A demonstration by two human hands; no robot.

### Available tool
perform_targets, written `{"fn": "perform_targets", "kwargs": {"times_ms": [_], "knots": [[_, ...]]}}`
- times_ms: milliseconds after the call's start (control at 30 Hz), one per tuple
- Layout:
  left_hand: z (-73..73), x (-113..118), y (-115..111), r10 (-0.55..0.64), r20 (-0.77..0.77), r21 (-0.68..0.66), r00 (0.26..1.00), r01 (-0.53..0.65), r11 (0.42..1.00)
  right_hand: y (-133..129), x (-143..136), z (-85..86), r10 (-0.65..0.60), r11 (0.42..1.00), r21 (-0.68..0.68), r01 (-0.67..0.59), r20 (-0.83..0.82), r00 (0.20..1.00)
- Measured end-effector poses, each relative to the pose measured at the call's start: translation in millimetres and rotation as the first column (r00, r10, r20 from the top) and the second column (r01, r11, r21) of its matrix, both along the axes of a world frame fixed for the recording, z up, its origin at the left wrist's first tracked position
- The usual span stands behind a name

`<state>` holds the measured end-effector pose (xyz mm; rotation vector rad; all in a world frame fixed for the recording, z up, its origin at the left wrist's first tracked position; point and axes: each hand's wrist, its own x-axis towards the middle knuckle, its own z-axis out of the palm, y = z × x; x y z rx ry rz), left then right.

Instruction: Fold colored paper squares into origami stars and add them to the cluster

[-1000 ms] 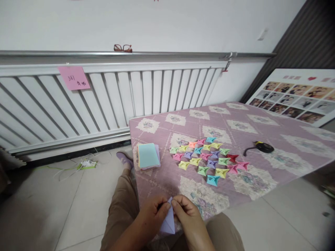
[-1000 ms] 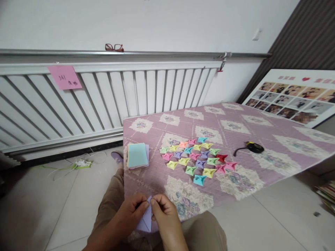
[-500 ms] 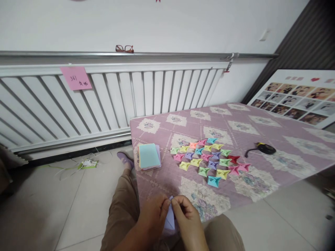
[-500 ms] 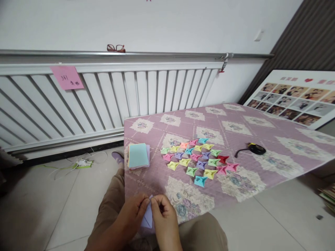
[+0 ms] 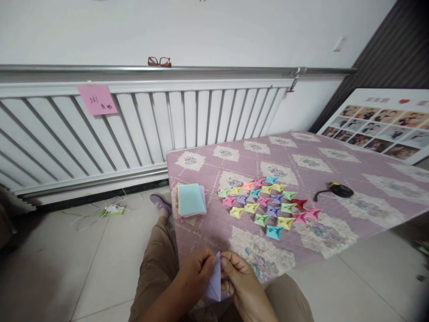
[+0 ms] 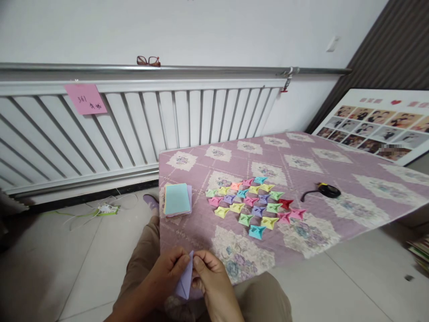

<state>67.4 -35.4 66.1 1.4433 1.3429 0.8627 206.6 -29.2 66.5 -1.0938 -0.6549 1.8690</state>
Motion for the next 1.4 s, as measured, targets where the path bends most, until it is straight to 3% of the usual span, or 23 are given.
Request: {"fn": "perform_targets", "kwargs": {"times_ms": [300,433,667,900,1167,1400], "knots": [[0.6,-3.3,-0.9,-0.014,-0.267,0.139,0.963,0.053,0.989,3.8,5.5,-2.1,0.021,0.986,0.158,-0.063,0.254,0.967],[-0.2,-4.5,-2.0,-0.059,-0.287,0.163,0.956,0.11,0.981,2.9,4.9,0.2,-0.004,0.975,0.214,-0.064,0.307,0.952],[2.8,-3.6,-4.2,-0.09,-0.025,0.047,0.996,0.091,0.995,-2.2,6.5,4.1,0.067,0.997,0.036,-0.071,0.088,0.994],[7.1,-3.8,-6.2,-0.082,0.134,-0.061,0.988,0.091,0.994,-2.8,2.2,7.6,0.056,0.998,-0.032,-0.056,-0.005,0.998],[8.2,-7.1,-5.5,-0.103,0.255,-0.126,0.961,0.138,0.982,-4.8,-0.8,11.2,0.066,0.998,-0.011,-0.066,-0.028,0.997],[3.6,-4.4,-8.0,-0.023,0.474,-0.247,0.88,0.158,0.956,-6.4,-3.5,17.2,0.071,0.997,-0.008,-0.071,-0.015,0.997]]}}
